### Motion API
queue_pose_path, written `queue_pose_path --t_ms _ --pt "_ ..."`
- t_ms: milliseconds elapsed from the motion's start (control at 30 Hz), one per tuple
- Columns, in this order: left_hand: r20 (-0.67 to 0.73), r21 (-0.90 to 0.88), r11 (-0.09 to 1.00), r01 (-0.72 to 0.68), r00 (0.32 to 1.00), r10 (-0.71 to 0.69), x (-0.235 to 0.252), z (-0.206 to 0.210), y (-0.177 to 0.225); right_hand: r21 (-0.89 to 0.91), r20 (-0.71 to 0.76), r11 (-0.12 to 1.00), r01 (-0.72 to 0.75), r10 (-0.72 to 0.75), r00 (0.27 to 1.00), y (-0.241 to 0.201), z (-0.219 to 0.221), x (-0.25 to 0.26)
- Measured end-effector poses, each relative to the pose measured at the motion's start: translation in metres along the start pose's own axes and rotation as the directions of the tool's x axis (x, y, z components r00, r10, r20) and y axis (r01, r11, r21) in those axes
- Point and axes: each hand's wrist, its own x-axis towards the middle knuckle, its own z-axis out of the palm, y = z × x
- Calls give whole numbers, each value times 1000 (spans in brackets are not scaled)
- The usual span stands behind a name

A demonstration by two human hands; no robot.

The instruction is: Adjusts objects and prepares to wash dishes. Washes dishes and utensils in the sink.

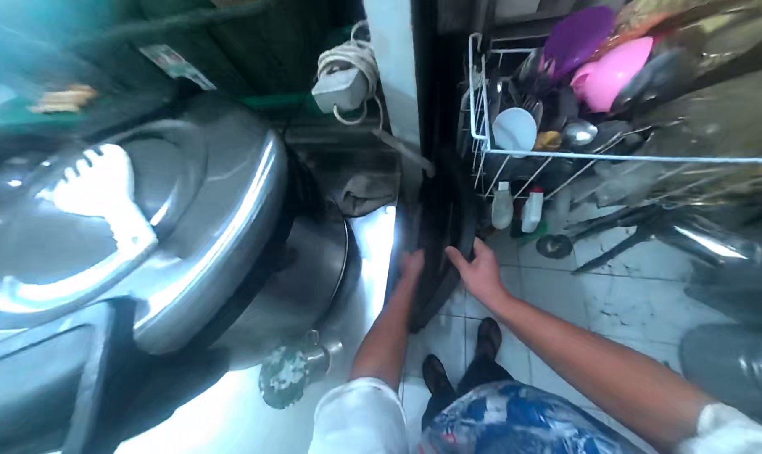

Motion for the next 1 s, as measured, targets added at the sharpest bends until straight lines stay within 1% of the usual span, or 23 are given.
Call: queue_pose_path --t_ms 67,133,233,300,400,467,500,567,600,700,767,800,833,867,933,1000 --pt "23 -12 1000 -14 1000 14 8 -1 -4 -7 2 1000 -2 2 1000 9 4 3" --pt "37 -24 999 -27 999 28 18 1 -9 -39 8 998 -43 44 999 16 7 9" --pt "48 -49 999 -12 999 14 33 12 -16 -92 -22 992 -86 85 996 30 7 20" --pt "27 -66 998 -14 1000 16 42 22 -19 -118 -55 988 -104 98 994 36 6 29" --pt "43 -38 998 -41 998 43 39 21 -4 -204 -72 965 -163 151 986 28 4 45" --pt "51 -17 996 -87 995 88 43 23 -1 -256 -72 947 -194 182 981 24 4 54" --pt "49 -23 996 -87 995 88 49 24 -1 -271 -69 938 -215 204 977 22 3 59" --pt "33 -78 996 -47 998 50 56 25 4 -269 -45 930 -251 248 968 19 -1 65" --pt "29 -88 995 -35 999 38 58 25 5 -247 -11 931 -269 274 962 19 -3 64" --pt "54 -39 998 -50 997 52 57 21 3 -151 132 929 -339 359 924 21 1 32" --pt "68 -59 998 -23 997 27 44 13 6 -73 181 911 -406 412 893 21 14 11" --pt "70 -92 996 -7 997 14 35 9 7 -53 178 903 -426 428 886 21 20 7" --pt "64 -141 990 -20 998 29 26 7 5 -43 168 898 -438 439 883 19 22 7" --pt "61 -214 975 -54 996 69 15 2 4 -36 159 896 -442 442 883 18 23 9" --pt "59 -357 919 -169 977 203 -24 -17 0 -22 164 901 -433 431 887 17 21 12" --pt "0 -435 839 -328 931 364 -75 -34 -6 -16 196 901 -434 429 882 19 15 15"
